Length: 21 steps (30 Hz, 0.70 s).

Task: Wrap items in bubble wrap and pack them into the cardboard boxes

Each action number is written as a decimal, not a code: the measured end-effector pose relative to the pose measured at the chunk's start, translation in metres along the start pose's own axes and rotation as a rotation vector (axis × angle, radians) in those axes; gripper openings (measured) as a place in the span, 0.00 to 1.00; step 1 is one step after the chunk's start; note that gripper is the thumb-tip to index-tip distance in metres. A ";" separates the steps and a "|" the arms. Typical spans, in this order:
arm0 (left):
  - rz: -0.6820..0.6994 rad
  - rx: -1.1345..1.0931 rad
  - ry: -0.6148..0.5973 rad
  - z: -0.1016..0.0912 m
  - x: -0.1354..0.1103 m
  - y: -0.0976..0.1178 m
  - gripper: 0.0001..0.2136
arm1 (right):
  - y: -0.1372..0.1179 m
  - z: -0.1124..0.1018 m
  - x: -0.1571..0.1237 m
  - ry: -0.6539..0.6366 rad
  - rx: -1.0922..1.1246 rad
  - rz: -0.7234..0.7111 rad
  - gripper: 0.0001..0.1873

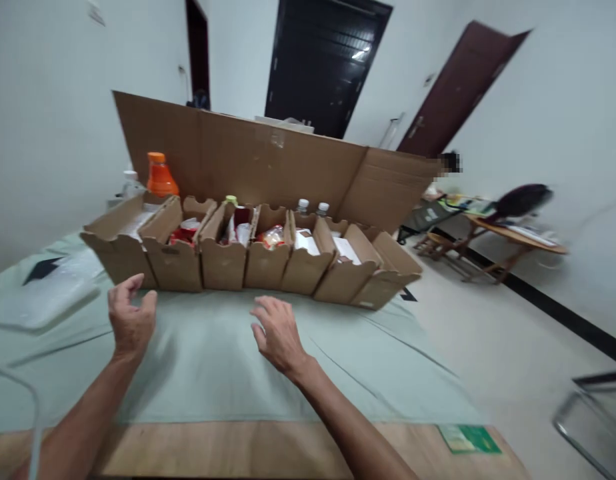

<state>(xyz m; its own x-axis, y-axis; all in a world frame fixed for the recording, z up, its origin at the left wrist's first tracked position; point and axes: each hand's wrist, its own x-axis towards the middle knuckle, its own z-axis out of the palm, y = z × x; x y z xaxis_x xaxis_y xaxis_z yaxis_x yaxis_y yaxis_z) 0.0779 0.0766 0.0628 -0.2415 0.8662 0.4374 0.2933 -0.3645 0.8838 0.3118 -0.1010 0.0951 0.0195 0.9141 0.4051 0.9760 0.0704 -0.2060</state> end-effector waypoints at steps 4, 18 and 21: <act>0.146 -0.021 -0.399 0.002 -0.053 0.053 0.16 | 0.018 0.004 -0.076 -0.174 -0.014 0.120 0.16; 0.457 -0.080 -1.037 0.099 -0.200 0.061 0.10 | 0.121 -0.133 -0.132 0.280 0.187 0.209 0.09; 0.567 -0.077 -1.019 0.099 -0.197 0.050 0.08 | 0.173 -0.182 -0.109 0.392 0.036 0.311 0.09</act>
<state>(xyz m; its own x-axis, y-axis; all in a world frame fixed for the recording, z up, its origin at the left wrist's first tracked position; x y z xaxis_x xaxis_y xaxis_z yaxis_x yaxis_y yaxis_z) 0.2316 -0.0787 0.0047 0.7703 0.4335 0.4678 0.0556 -0.7763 0.6278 0.5179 -0.2611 0.1778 0.3949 0.6759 0.6223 0.9032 -0.1616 -0.3977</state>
